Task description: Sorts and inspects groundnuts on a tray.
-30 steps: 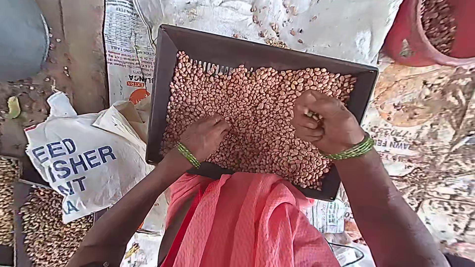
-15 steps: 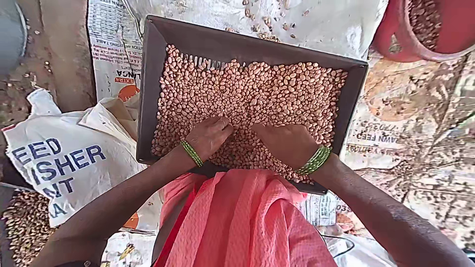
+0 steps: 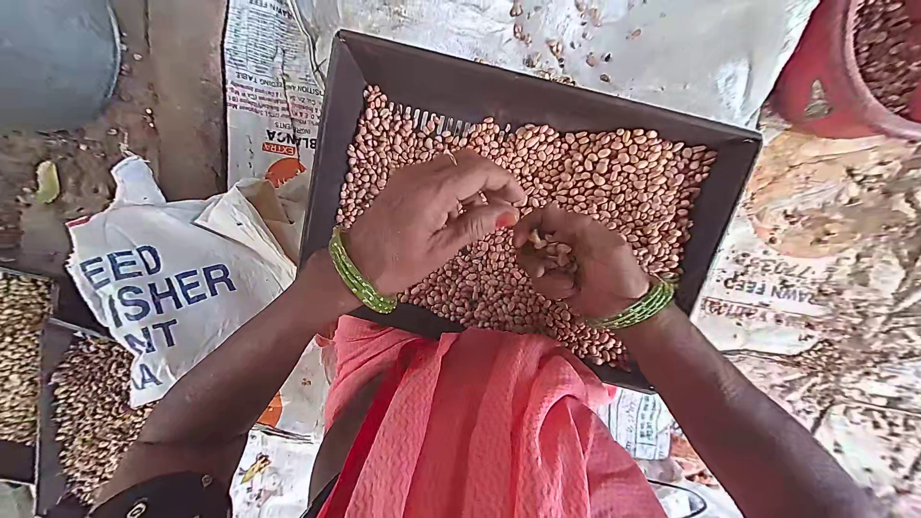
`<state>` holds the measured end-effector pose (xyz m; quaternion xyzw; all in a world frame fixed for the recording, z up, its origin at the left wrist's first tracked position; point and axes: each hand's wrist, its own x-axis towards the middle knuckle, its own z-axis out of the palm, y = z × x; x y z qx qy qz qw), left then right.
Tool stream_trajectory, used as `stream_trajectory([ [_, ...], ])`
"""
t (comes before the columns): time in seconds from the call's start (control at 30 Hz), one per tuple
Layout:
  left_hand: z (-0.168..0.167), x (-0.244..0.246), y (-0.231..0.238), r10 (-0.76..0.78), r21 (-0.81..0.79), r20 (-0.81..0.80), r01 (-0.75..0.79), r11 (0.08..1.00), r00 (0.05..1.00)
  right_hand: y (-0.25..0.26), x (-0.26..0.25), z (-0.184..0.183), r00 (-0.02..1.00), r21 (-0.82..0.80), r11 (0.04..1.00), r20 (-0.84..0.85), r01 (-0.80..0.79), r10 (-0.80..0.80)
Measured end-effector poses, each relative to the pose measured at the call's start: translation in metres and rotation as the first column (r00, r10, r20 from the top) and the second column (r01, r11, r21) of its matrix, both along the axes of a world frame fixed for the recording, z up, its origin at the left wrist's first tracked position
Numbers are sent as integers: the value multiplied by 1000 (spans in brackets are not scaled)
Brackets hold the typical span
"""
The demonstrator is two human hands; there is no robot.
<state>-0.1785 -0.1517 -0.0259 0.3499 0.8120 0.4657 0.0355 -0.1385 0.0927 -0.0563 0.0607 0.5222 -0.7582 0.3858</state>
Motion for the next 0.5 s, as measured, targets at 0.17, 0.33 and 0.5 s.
stream_trajectory([
  [0.17,-15,16,-4,62,-437,276,67,897,959,1,2,3,990,-31,990,-24,139,-140],
  [0.33,-37,49,52,-63,-481,592,415,772,803,7,1,6,967,66,967,-82,246,-241],
  [0.5,-53,33,40,84,-357,240,8,934,967,-7,-3,3,952,197,960,-271,198,-141],
])
